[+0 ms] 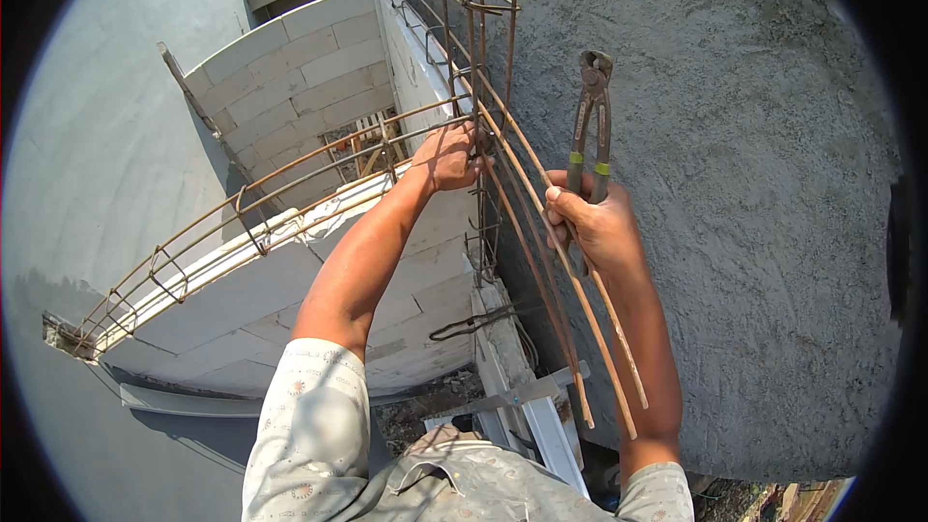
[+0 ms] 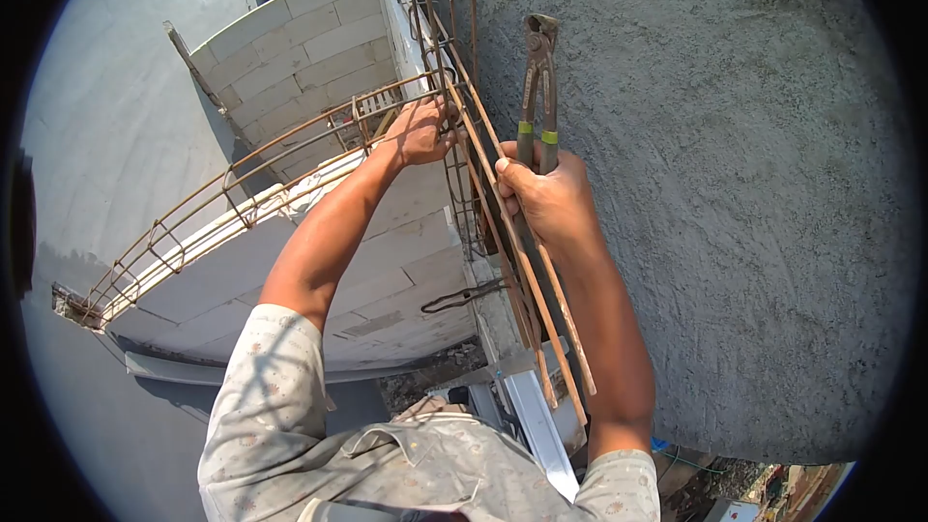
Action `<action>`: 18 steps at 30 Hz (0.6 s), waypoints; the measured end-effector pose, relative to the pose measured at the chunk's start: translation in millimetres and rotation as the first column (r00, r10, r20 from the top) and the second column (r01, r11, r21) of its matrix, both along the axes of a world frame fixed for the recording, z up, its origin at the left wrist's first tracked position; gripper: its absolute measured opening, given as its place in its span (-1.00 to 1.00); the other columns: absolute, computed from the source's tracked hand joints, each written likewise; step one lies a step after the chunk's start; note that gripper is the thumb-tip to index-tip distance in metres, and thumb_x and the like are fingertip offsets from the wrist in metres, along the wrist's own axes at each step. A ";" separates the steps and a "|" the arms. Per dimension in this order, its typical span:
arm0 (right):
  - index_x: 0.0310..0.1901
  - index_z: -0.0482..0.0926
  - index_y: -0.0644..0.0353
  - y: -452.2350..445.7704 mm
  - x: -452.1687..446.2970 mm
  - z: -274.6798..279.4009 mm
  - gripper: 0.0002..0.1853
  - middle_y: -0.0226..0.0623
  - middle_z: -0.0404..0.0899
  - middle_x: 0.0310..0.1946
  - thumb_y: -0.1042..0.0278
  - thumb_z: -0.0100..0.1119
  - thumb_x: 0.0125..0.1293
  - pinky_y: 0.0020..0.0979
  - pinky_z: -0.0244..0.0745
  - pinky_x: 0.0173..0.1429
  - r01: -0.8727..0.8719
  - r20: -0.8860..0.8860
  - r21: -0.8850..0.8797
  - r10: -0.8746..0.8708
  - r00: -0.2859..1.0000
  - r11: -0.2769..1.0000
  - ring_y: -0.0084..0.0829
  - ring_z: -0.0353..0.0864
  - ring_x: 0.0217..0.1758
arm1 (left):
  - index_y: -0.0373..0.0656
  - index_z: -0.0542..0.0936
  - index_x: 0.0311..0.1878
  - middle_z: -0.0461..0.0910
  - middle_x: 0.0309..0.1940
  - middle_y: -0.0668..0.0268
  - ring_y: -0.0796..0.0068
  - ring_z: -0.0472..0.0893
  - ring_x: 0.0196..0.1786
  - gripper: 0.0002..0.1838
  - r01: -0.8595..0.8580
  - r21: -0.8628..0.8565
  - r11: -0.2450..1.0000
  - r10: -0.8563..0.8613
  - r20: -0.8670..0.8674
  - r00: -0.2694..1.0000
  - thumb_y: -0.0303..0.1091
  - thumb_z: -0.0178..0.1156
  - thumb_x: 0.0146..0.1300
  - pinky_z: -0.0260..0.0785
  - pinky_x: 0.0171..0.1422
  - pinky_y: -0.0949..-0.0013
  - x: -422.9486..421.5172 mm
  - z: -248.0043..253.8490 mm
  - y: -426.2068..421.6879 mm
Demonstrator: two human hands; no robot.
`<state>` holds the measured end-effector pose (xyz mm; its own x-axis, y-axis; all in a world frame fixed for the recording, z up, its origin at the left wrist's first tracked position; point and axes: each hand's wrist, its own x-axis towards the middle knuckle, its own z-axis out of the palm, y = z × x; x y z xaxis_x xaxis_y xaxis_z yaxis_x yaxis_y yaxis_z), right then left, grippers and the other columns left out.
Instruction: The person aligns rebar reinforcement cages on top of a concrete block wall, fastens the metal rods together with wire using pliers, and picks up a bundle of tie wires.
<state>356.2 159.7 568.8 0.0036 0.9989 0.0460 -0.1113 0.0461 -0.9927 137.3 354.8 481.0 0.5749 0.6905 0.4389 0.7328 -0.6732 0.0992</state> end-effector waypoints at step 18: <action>-0.03 0.52 0.46 -0.1 -2.7 -1.6 -0.73 -0.26 0.53 -0.48 0.49 0.23 0.31 -0.29 0.60 -0.44 -0.027 -0.216 -0.047 0.016 0.976 0.999 -0.39 0.63 -0.50 | -0.22 0.59 0.02 0.62 -0.04 0.03 -0.05 0.60 0.05 -0.58 -0.022 -0.018 1.000 0.023 0.043 0.999 -0.08 0.29 0.27 0.48 0.12 0.01 5.3 3.5 -9.5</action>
<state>353.5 159.6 567.2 -0.0135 0.9999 -0.0030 -0.3237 -0.0072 -0.9461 142.5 345.3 484.5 0.5398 0.7108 0.4510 0.7424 -0.6545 0.1431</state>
